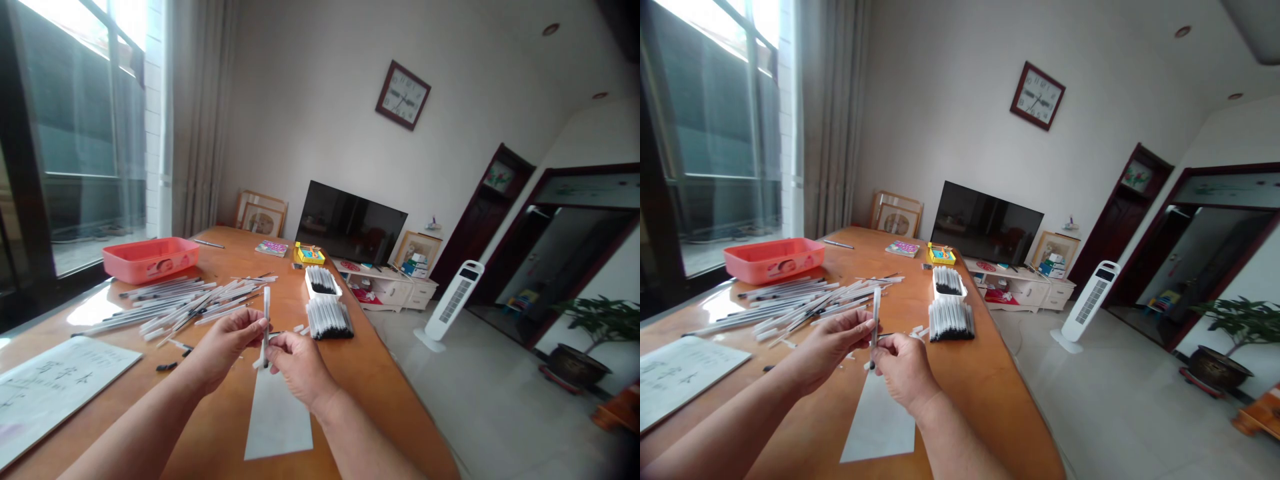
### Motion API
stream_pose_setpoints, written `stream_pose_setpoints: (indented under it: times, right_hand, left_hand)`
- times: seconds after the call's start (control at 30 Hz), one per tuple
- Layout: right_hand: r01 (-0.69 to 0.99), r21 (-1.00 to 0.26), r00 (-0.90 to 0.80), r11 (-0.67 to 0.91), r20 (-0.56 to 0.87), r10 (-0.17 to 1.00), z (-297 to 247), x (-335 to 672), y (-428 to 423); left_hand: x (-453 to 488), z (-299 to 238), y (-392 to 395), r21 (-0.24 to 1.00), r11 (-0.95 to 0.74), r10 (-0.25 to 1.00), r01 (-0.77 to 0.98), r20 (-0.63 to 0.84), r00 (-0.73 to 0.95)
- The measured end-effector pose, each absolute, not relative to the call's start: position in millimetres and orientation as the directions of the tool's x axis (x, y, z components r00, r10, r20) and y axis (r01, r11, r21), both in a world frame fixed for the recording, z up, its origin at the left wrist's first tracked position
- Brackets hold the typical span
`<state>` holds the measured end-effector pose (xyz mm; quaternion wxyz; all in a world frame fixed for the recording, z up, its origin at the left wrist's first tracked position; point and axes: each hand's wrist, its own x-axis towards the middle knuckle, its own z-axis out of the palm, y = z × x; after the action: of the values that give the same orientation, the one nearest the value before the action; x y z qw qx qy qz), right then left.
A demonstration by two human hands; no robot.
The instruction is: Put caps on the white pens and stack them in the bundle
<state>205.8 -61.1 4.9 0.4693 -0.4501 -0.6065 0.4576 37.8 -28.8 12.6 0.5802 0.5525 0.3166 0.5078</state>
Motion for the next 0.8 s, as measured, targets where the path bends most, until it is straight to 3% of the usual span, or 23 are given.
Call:
stream_pose_setpoints:
  times: [0.13, 0.27, 0.37, 0.43, 0.8]
  right_hand:
    - [0.236, -0.96, -0.076, 0.153, 0.139, 0.987, 7, 215, -54]
    - [0.509, -0.85, 0.072, 0.14, 0.204, 0.976, 9, 243, -26]
    - [0.752, -0.657, 0.127, 0.047, 0.214, 0.969, 12, 264, 0]
    - [0.901, -0.432, 0.131, -0.033, 0.2, 0.971, 12, 272, 13]
    - [0.992, -0.086, 0.099, -0.093, 0.07, 0.993, 14, 259, 37]
  left_hand:
    - [40, 15, -30, 0.974, -0.12, 0.952, -0.195, 0.168, 0.254]
    - [37, 16, -27, 0.984, -0.164, 0.974, -0.07, 0.173, 0.147]
    - [34, 16, -25, 0.98, -0.198, 0.974, 0.0, 0.197, 0.116]
    - [33, 16, -26, 0.976, -0.215, 0.972, 0.033, 0.21, 0.109]
    - [29, 21, -27, 0.966, -0.223, 0.975, 0.133, 0.219, 0.048]
